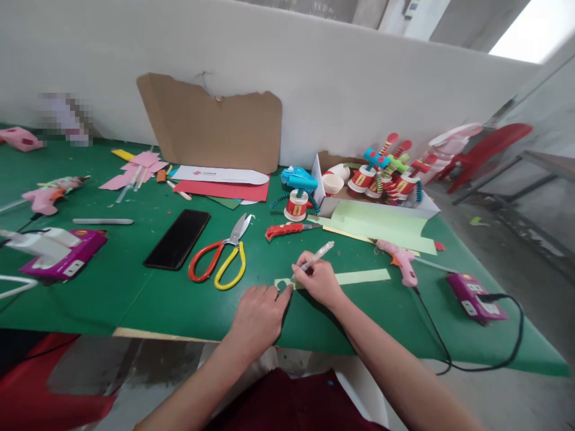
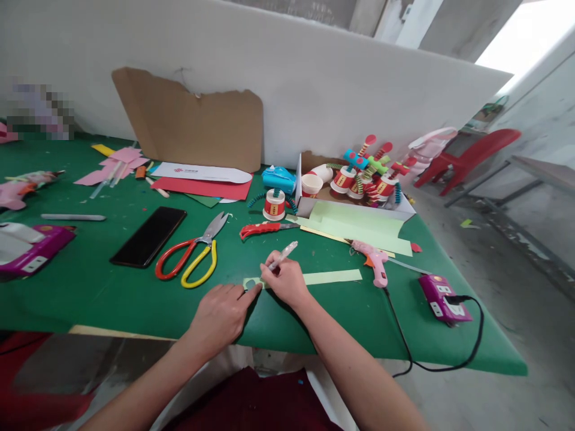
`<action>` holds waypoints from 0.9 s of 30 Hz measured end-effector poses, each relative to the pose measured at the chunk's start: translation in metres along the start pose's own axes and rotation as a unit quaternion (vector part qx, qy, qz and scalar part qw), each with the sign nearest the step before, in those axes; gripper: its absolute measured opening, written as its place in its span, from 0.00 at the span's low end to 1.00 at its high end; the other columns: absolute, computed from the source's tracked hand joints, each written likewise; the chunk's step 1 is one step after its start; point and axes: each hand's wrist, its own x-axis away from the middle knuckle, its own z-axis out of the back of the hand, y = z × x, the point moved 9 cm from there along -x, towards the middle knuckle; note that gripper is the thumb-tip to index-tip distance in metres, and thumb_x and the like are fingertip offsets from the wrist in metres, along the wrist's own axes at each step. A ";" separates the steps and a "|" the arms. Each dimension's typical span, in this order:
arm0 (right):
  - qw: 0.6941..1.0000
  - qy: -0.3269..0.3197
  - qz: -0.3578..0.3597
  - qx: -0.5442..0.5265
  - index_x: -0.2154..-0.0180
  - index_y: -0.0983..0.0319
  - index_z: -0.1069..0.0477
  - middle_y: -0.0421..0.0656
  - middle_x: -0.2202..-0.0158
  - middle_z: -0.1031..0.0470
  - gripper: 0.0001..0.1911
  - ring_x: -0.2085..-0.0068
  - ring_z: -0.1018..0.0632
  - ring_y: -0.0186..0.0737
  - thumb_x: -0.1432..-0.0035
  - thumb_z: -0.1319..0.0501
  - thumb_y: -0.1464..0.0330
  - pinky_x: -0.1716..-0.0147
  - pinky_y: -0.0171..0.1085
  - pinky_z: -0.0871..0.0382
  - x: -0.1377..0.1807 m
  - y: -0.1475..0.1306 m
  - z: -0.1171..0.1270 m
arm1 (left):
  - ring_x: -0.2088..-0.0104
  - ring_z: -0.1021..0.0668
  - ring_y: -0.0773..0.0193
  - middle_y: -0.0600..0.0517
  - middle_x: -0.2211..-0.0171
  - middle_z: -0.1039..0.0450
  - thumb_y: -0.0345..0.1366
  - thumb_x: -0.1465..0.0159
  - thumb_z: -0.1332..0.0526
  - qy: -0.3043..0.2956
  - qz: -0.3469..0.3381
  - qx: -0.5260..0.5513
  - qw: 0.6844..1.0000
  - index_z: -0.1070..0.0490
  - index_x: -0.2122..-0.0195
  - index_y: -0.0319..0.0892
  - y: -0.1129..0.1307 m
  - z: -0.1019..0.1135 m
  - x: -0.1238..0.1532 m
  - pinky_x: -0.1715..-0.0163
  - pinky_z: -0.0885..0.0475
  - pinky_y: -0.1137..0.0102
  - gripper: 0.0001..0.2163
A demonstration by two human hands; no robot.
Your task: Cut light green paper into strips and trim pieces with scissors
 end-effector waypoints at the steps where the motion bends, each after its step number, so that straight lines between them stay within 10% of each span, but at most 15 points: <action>1: 1.000 0.000 0.003 0.004 0.77 0.58 0.41 0.34 0.82 0.38 0.11 0.80 0.37 0.32 0.46 0.45 0.62 0.78 0.32 0.44 0.000 0.000 0.000 | 0.69 0.24 0.57 0.49 0.71 0.27 0.28 0.36 0.47 0.000 0.000 0.001 1.000 0.31 0.46 0.44 0.000 0.000 0.000 0.70 0.33 0.64 0.18; 27: 0.999 0.003 -0.004 0.034 0.77 0.58 0.41 0.34 0.82 0.37 0.11 0.80 0.36 0.32 0.46 0.45 0.62 0.78 0.32 0.44 0.001 0.001 0.001 | 0.68 0.25 0.59 0.48 0.70 0.28 0.28 0.36 0.49 -0.009 0.005 0.010 1.000 0.31 0.45 0.45 0.000 -0.001 -0.001 0.69 0.33 0.66 0.19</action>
